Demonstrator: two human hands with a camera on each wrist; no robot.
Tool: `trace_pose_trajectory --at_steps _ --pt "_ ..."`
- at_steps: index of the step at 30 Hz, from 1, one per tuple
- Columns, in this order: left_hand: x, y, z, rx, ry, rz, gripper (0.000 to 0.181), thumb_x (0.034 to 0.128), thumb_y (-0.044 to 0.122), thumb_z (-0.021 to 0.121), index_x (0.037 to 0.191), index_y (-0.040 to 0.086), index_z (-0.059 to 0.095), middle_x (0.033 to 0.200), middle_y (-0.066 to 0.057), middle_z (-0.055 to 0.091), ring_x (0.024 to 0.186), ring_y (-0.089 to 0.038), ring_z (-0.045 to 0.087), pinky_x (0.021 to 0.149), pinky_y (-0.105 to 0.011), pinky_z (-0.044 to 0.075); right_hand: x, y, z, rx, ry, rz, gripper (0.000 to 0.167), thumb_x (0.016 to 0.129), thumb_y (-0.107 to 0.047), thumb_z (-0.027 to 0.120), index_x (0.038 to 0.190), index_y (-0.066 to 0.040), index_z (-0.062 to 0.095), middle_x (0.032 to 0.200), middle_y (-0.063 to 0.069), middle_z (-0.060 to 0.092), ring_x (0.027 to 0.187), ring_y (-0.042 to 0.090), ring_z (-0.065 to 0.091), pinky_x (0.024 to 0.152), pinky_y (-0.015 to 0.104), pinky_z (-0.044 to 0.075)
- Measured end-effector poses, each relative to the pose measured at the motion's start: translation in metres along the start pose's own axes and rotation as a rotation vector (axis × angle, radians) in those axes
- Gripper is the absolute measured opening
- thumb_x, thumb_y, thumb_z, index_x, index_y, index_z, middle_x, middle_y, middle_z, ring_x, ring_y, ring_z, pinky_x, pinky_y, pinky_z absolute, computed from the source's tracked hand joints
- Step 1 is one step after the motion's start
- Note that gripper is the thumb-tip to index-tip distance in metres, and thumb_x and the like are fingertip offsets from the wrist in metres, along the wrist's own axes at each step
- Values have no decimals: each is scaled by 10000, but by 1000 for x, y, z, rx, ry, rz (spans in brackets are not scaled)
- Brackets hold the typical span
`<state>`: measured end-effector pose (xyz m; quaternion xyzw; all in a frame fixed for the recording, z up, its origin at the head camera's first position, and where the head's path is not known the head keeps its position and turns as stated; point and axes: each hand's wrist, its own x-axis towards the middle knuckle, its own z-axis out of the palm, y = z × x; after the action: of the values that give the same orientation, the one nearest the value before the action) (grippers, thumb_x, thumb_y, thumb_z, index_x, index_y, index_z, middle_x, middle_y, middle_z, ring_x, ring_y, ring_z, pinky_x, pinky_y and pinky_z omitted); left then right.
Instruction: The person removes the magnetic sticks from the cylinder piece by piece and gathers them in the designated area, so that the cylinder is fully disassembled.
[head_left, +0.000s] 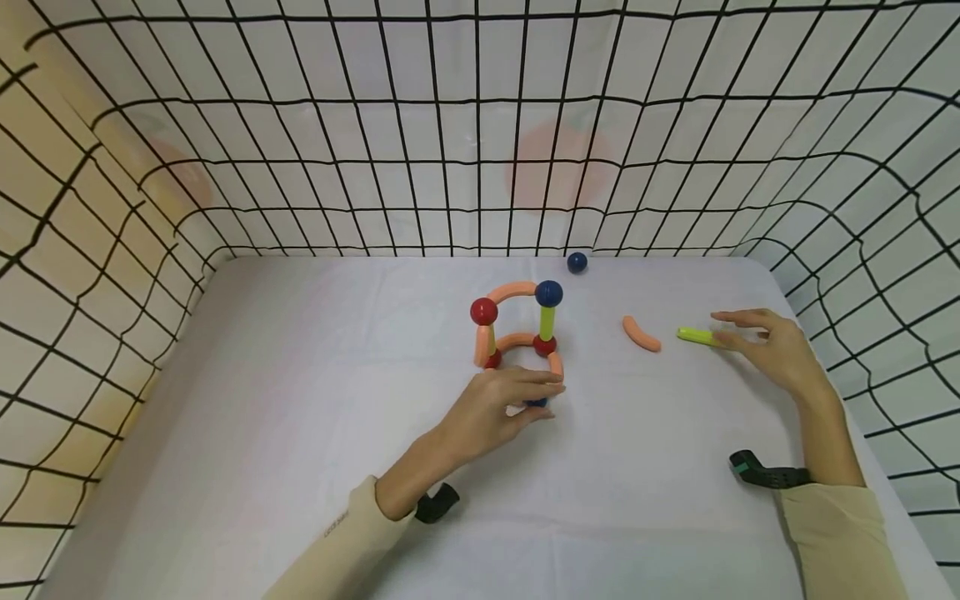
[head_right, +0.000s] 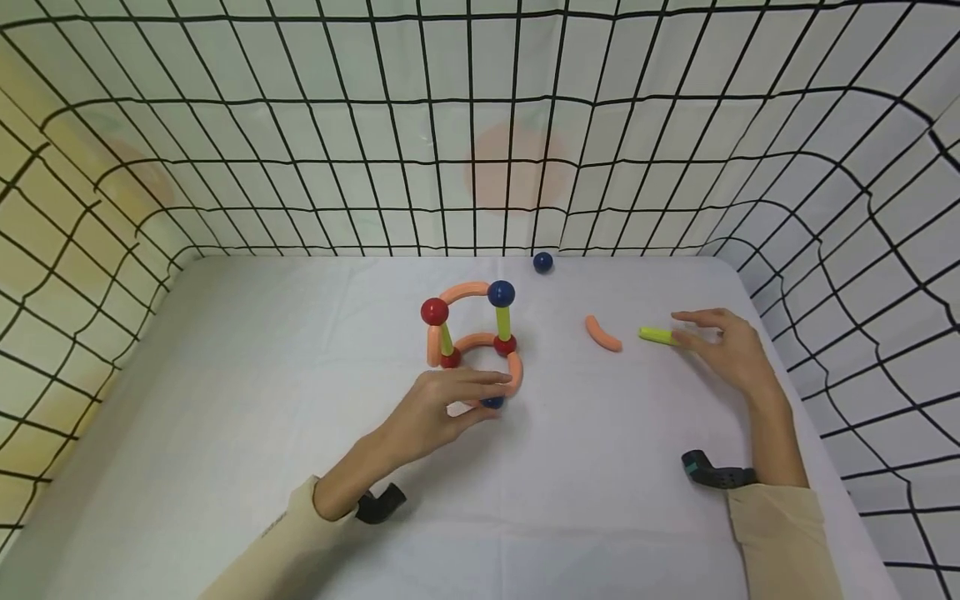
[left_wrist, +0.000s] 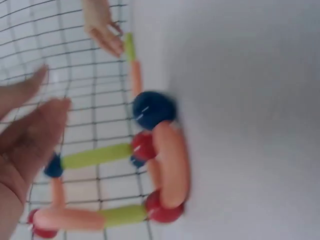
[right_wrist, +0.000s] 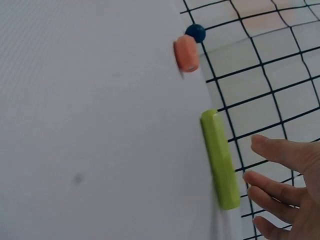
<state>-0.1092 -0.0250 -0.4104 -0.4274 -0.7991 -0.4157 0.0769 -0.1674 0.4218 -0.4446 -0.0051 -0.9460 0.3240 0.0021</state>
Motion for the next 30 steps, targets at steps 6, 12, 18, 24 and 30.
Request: trace_pose_trajectory --at_steps 6,12,18,24,30 --pt "-11 3 -45 -171 195 128 356 783 -53 858 1129 -48 774 1112 -157 791 1014 -218 765 857 -244 620 -5 -21 -6 36 187 -125 425 977 -308 736 1354 -118 686 1250 -88 650 1056 -211 411 894 95 342" --pt "-23 -17 -90 -203 379 -65 379 806 -87 827 1173 -11 769 1160 -170 773 1045 -206 710 833 -270 634 -13 -68 -7 193 274 -236 474 931 -80 771 1392 -103 661 1065 -355 644 987 -137 597 841 5 427" --pt "-28 -63 -101 -276 226 -378 472 882 31 809 1338 86 698 1327 -105 713 1182 -282 677 956 -324 607 -26 -113 7 249 136 -278 507 949 -41 737 1434 -136 628 1038 -229 700 853 -41 690 736 63 505" --pt "-18 -97 -81 -367 -21 -492 568 882 66 820 1416 65 626 1396 -140 670 1270 -385 637 1067 -471 549 -33 -144 44 234 -132 -360 459 990 -127 709 1440 -159 623 1036 18 737 787 142 718 706 177 549" --pt "-3 -110 -61 -374 -127 -522 489 868 5 806 1339 40 681 1304 -132 717 1208 -319 669 1073 -462 545 -37 -161 82 293 -333 -327 415 966 -199 749 1366 -117 682 979 47 734 740 298 684 608 246 530"
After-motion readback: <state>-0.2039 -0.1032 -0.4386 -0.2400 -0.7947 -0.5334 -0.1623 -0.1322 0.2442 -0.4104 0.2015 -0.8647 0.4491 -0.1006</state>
